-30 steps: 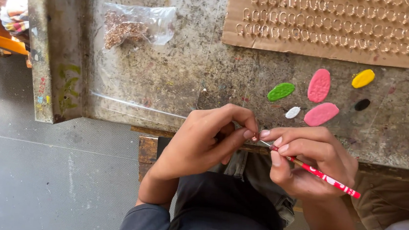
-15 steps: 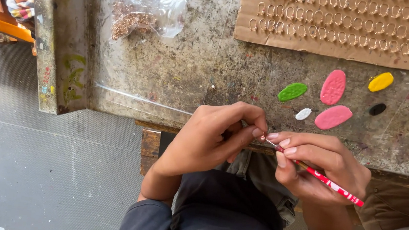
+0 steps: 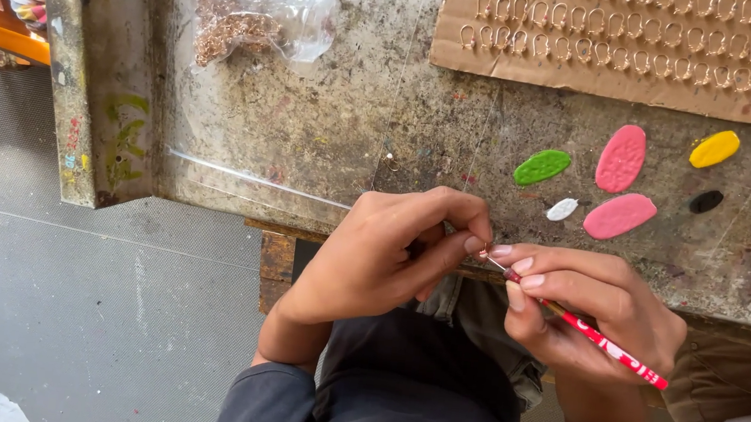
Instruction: Attaching small metal rings to colorful clay jewelry components using a fine-tipped tool at a workshop bench.
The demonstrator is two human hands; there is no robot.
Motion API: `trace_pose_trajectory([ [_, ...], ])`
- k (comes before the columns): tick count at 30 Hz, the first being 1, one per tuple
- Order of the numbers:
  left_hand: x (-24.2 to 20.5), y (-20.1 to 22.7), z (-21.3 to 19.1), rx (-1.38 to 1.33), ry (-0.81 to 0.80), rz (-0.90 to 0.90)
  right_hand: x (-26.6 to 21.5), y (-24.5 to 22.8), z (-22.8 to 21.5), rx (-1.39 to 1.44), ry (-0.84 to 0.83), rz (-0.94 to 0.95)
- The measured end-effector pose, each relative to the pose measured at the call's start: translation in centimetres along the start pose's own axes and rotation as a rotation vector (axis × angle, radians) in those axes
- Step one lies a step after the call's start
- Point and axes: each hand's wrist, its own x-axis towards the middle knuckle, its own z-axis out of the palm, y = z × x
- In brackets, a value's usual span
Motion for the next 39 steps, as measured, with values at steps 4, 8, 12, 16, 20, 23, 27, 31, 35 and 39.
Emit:
trace_pose_trajectory([
  [4,0.1,0.1,-0.1,-0.004,-0.003,0.001,-0.6,1.5,-0.6,0.046,-0.075,-0.073],
  [8,0.1,0.1,-0.1,-0.014,-0.001,0.0,0.0,-0.4,0.3,-0.005,-0.001,0.008],
  [12,0.0,-0.1,0.0,-0.006,0.003,0.0,0.3,-1.2,0.7,-0.042,0.07,0.084],
  [16,0.1,0.1,-0.1,-0.016,0.001,-0.004,0.5,-1.6,0.6,-0.062,0.059,0.106],
  [20,0.2,0.1,-0.2,-0.033,-0.011,-0.001,0.6,-1.8,0.7,-0.058,0.065,0.107],
  [23,0.2,0.1,-0.2,-0.033,-0.013,-0.003,0.5,-1.9,0.8,-0.052,0.071,0.126],
  [27,0.1,0.0,-0.2,-0.033,-0.016,-0.002,0.6,-2.1,0.9,-0.045,0.084,0.137],
  [31,0.1,-0.1,-0.2,-0.026,-0.021,-0.01,0.3,-2.0,0.9,-0.056,0.084,0.143],
  [35,0.1,-0.1,-0.2,-0.03,-0.025,-0.014,0.3,-2.1,1.1,-0.032,0.094,0.163],
  [39,0.1,-0.1,-0.2,-0.029,-0.025,-0.016,0.5,-2.2,1.2,-0.028,0.109,0.159],
])
